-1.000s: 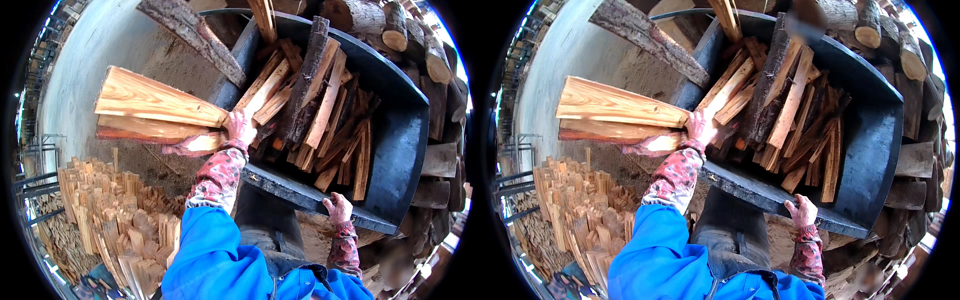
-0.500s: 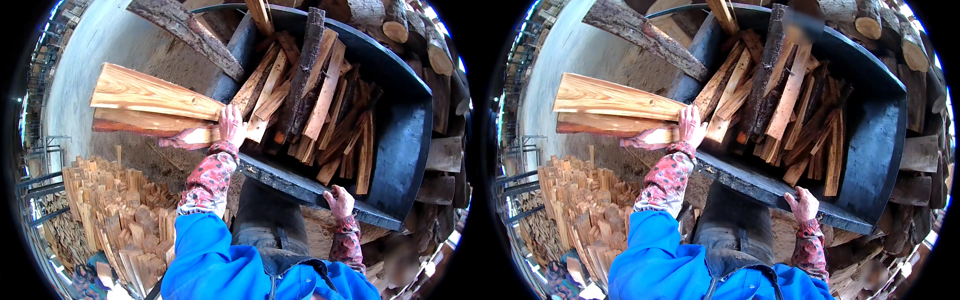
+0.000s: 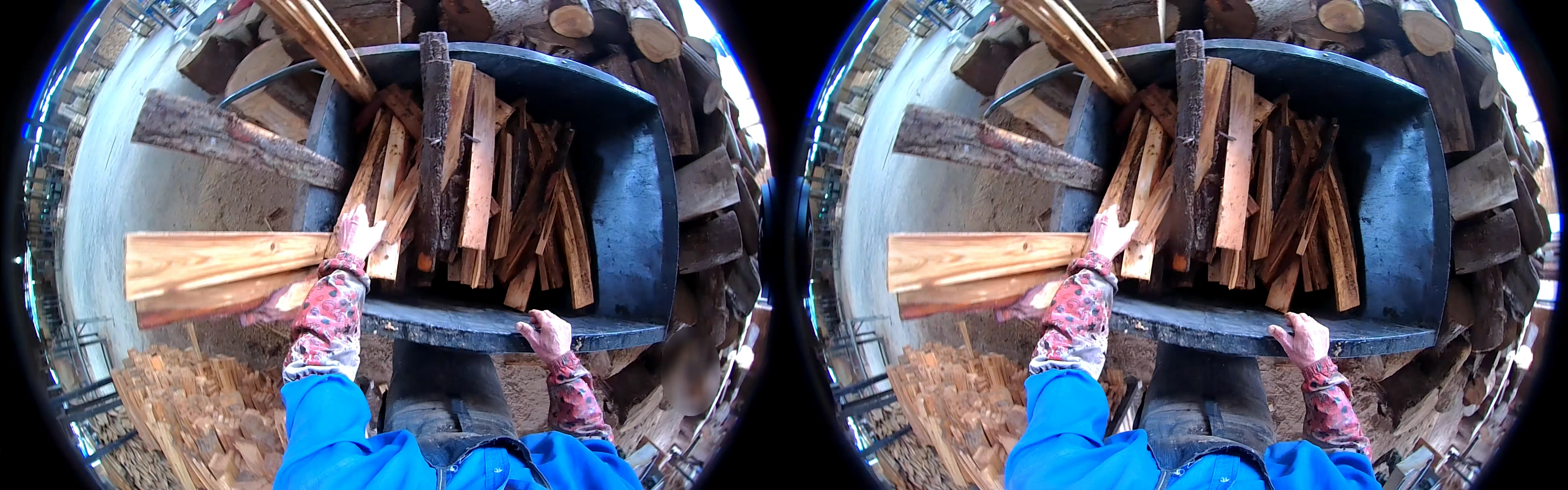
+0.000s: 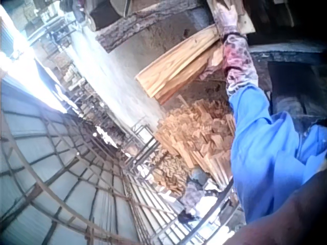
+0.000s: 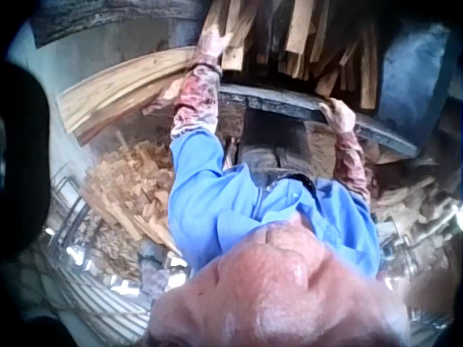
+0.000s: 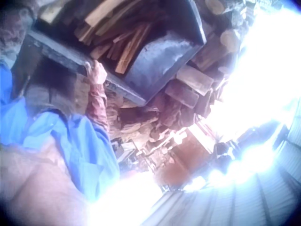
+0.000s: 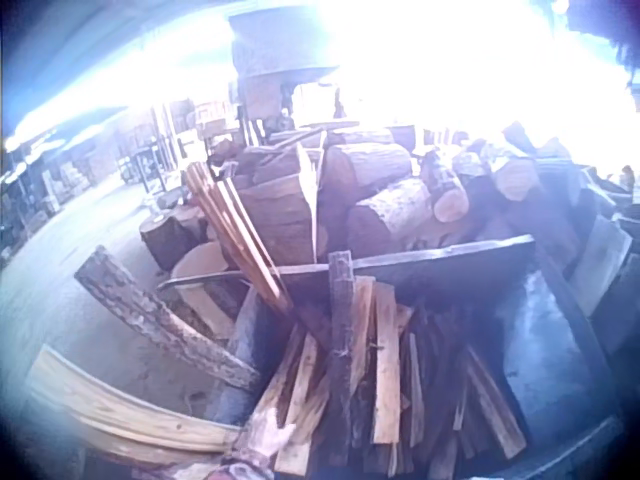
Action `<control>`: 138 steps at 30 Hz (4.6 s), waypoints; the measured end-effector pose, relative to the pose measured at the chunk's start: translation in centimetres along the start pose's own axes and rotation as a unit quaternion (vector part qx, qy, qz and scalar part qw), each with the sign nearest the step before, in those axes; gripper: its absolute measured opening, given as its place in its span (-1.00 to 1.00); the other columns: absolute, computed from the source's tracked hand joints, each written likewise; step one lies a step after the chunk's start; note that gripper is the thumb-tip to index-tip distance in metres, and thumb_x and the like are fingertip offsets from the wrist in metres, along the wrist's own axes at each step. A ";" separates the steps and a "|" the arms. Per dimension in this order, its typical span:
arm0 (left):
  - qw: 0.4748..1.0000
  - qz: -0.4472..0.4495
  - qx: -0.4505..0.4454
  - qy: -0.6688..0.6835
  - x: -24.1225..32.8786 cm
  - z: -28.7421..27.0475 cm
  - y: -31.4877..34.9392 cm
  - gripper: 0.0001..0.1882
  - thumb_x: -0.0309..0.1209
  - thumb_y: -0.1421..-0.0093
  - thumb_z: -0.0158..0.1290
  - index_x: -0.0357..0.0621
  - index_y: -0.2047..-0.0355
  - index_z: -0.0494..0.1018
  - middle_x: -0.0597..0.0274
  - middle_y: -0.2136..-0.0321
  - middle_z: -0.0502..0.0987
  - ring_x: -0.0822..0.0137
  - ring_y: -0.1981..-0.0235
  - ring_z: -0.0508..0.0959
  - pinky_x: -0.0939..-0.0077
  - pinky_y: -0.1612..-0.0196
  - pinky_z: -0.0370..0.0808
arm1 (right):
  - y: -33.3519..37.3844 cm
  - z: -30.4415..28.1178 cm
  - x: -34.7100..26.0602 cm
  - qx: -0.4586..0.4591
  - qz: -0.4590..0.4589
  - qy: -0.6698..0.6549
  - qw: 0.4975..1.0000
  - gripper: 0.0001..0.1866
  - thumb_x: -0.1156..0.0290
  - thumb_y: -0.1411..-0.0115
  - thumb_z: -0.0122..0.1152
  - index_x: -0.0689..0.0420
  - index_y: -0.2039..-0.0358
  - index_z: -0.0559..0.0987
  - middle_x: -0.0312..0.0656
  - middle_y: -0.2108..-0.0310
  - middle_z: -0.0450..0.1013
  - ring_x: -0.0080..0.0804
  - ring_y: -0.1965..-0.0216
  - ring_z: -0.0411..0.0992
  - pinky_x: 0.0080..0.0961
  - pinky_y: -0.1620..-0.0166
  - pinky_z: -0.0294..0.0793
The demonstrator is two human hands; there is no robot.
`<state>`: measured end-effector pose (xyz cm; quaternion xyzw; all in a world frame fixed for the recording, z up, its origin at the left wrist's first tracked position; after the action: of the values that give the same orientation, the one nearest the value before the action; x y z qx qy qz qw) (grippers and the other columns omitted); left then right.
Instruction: The person sorts and organizes split firewood in a workshop. They pick up pieces of wood from the floor and a green table, then place them into a black wheelbarrow. The person arranges the wood inside the wheelbarrow to fit more pieces.
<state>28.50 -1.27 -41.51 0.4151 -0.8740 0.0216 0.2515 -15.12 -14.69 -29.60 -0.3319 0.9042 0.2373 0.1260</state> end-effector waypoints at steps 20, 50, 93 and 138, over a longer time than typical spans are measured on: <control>0.860 0.061 -0.067 0.502 15.0 5.8 -17.6 -0.35 -0.38 0.08 0.39 -0.48 0.04 0.37 -0.03 0.20 0.60 0.20 0.23 0.61 0.39 0.07 0.53 | -1.5 -0.2 -0.8 0.022 0.082 0.034 0.996 -0.49 -0.02 0.01 0.37 0.19 0.26 0.62 -0.14 0.38 0.56 -0.19 0.34 0.56 -0.36 0.25 0.55; 0.999 0.040 -0.015 0.004 18.7 11.8 -4.1 0.03 -0.05 0.13 0.36 -0.34 -0.22 0.13 -0.18 -0.09 0.34 -0.14 -0.15 0.26 0.00 -0.20 0.23 | -0.5 -0.4 0.2 0.071 0.044 0.017 0.996 -0.47 -0.04 -0.01 0.36 0.21 0.25 0.62 -0.10 0.39 0.53 -0.16 0.35 0.54 -0.30 0.30 0.53; 0.995 -0.003 -0.058 0.087 20.1 11.7 4.8 -0.27 -0.45 0.07 0.08 -0.38 -0.17 0.22 -0.22 0.10 0.48 -0.15 0.09 0.46 0.17 -0.05 0.41 | 0.7 -1.1 2.4 0.084 -0.092 -0.106 0.987 -0.60 0.16 -0.06 0.34 0.19 0.20 0.55 -0.15 0.37 0.47 -0.22 0.30 0.48 -0.34 0.26 0.50; 0.886 -0.323 0.056 0.329 16.0 19.1 -8.4 -0.37 -0.25 0.14 0.43 -0.54 0.20 0.50 -0.15 0.19 0.58 0.08 0.16 0.56 0.29 0.05 0.43 | -11.1 4.8 0.9 -0.039 -0.031 -0.104 0.993 -0.36 0.51 -0.04 0.08 0.32 -0.18 0.23 0.18 -0.01 0.28 0.22 0.18 0.46 -0.04 0.08 0.47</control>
<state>18.15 -22.96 -52.28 0.6569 -0.5561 0.1230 0.4940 -8.11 -20.17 -37.87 -0.3378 0.8654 0.3021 0.2139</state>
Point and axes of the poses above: each hand's wrist, its own y-axis away from the middle knuckle, its own z-axis out of the palm, x = y × z, the point moved 1 cm from there along -y, towards the middle knuckle
